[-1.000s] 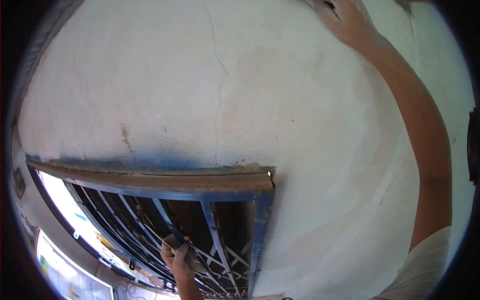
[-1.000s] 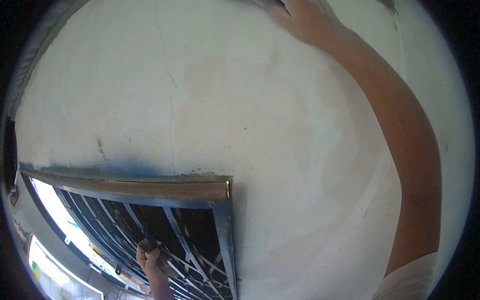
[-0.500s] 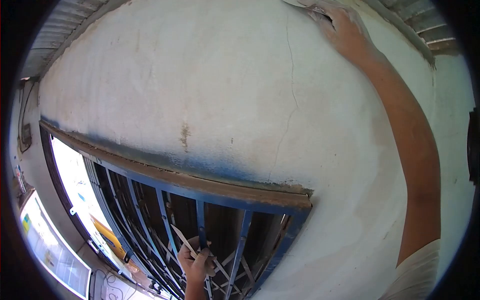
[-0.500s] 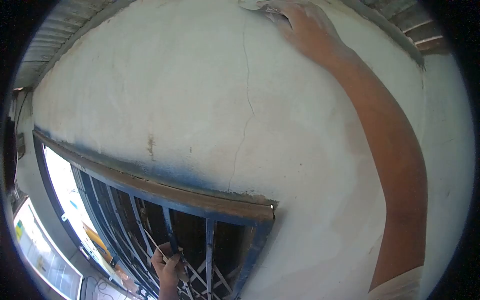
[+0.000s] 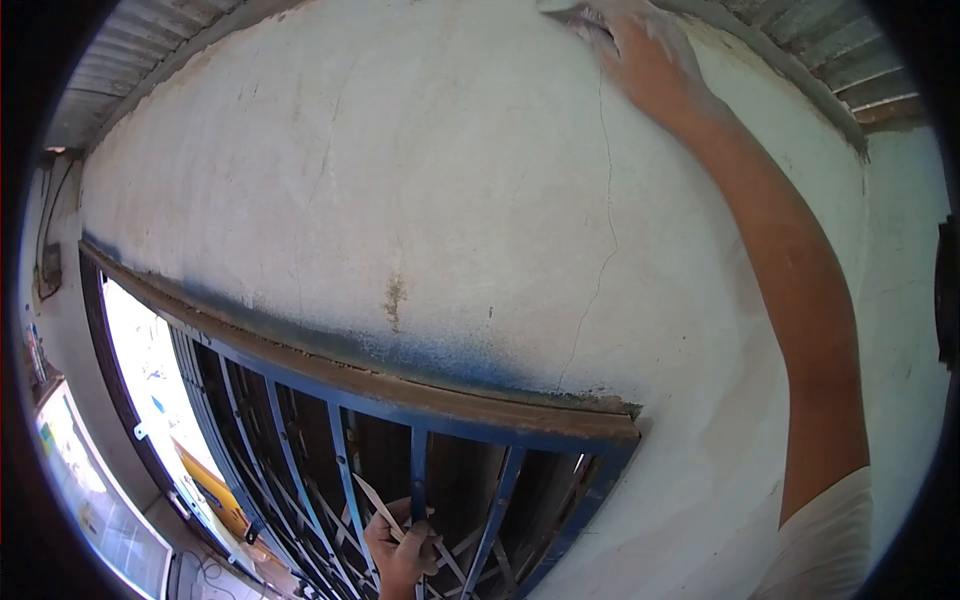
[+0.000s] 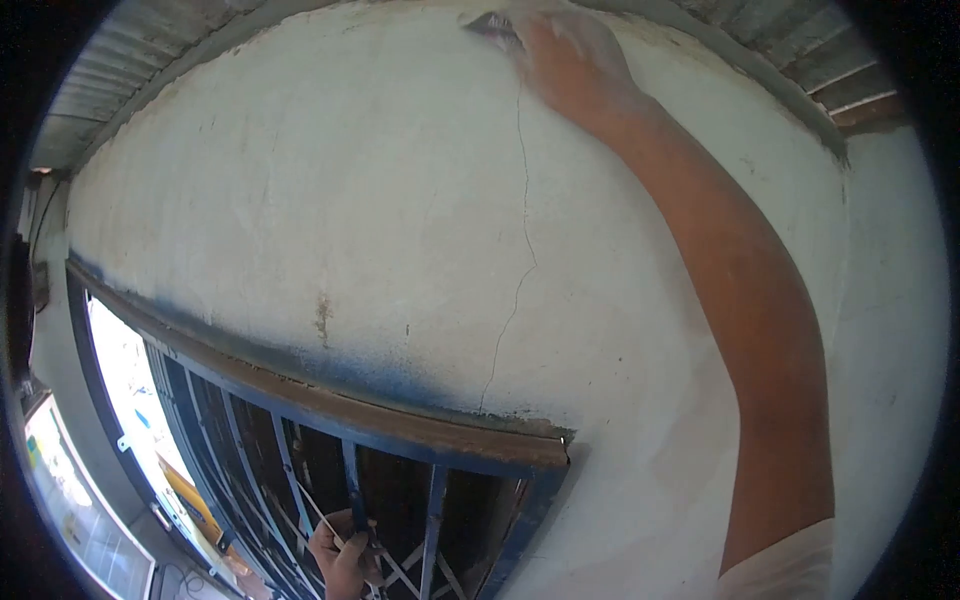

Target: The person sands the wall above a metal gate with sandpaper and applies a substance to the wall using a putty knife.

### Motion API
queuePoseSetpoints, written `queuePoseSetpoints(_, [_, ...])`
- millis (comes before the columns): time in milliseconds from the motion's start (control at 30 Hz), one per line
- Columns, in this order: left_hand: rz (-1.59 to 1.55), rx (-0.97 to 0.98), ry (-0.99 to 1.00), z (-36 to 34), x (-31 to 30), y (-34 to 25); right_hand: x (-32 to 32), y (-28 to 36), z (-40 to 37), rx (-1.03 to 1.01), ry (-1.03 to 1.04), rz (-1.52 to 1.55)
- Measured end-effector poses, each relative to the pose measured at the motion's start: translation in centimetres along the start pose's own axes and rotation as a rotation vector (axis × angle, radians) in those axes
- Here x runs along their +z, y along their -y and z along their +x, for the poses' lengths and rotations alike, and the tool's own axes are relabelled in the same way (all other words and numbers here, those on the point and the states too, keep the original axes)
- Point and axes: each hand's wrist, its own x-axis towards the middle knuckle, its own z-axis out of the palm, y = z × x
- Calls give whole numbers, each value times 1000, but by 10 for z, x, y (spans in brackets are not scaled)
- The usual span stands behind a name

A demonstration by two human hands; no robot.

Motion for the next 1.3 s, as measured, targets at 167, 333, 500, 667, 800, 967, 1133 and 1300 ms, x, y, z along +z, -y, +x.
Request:
queuePoseSetpoints(167, [-34,16,77,-3,-5,-1,-2,-25,-23,-265,-258,169])
queuePoseSetpoints(333, [-38,35,80,-3,-5,0,-16,-4,-12,-39,-40,167])
queuePoseSetpoints(500, [-21,53,50,-5,-4,-1,14,-38,-17,-187,-204,148])
queuePoseSetpoints(667, [-33,89,60,-3,-2,-5,-16,-104,-64,190,-67,106])
queuePoseSetpoints(800, [2,61,104,0,-7,-4,-17,-180,-107,305,-141,-52])
queuePoseSetpoints(967, [-41,76,50,4,-4,4,-3,-203,-112,390,-207,-273])
queuePoseSetpoints(1133, [-33,50,34,4,-3,4,27,-147,-61,479,-131,-339])
queuePoseSetpoints(1300, [-36,35,12,0,2,0,37,-10,17,314,-185,-39])
